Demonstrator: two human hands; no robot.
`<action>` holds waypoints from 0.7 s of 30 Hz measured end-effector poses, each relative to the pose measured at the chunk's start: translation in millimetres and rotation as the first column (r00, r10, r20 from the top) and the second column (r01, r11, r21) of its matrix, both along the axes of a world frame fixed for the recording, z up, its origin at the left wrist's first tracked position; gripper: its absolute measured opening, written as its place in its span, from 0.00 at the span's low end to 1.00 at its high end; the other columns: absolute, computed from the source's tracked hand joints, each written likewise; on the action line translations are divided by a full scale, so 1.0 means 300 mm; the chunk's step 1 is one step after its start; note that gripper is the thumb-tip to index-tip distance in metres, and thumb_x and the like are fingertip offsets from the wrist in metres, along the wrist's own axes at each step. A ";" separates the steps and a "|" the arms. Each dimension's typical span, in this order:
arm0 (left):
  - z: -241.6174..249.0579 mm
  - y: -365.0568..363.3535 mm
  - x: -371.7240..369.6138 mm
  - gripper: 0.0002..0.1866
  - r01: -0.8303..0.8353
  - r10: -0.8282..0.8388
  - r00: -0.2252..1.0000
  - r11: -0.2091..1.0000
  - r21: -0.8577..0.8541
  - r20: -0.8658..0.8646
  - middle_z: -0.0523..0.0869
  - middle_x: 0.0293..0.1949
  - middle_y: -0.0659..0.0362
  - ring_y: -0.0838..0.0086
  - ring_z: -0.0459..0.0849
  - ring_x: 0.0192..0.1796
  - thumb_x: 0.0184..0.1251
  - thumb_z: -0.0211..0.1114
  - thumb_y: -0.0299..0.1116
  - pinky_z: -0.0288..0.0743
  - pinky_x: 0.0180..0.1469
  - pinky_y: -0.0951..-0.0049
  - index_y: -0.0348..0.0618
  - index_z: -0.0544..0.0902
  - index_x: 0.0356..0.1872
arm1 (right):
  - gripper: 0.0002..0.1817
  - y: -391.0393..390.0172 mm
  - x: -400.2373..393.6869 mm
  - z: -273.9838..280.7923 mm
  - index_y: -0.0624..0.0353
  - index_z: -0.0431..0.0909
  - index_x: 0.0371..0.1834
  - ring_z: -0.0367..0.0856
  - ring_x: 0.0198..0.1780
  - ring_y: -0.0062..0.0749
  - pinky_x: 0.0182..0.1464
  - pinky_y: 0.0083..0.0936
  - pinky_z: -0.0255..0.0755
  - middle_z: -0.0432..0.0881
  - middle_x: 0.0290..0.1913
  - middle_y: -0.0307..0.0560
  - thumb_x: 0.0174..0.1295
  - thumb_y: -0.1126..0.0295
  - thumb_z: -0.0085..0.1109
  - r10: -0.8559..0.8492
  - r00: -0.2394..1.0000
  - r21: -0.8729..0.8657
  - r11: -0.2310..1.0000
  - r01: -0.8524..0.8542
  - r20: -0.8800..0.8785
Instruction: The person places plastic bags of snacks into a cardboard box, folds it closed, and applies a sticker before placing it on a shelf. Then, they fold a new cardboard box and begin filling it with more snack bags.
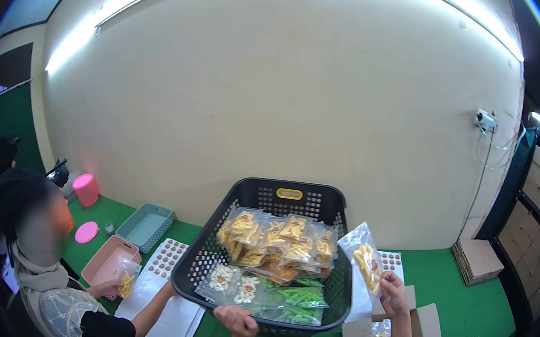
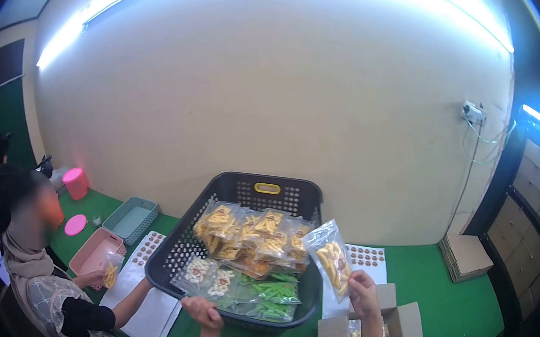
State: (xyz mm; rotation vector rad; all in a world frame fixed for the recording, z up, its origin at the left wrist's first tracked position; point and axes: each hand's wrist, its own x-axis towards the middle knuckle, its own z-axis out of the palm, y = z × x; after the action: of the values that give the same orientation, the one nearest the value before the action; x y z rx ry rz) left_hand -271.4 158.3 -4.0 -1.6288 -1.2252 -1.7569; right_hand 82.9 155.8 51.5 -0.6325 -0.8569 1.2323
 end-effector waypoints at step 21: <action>-0.035 -0.472 0.713 0.16 0.782 -0.505 0.623 0.376 -0.498 0.598 0.72 0.41 0.55 0.73 0.76 0.31 0.67 0.47 0.40 0.71 0.32 0.78 0.35 0.70 0.42 | 0.23 -0.633 0.307 -0.319 0.63 0.64 0.54 0.74 0.41 0.25 0.42 0.23 0.70 0.75 0.42 0.42 0.54 0.75 0.57 0.351 0.922 -0.431 0.866 -0.254 0.162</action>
State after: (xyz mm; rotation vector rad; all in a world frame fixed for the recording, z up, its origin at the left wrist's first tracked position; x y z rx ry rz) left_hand -57.5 16.8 -14.6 -2.6758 -1.7624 -2.2667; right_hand 175.0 -34.1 -44.1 -1.0214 -0.9310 1.6698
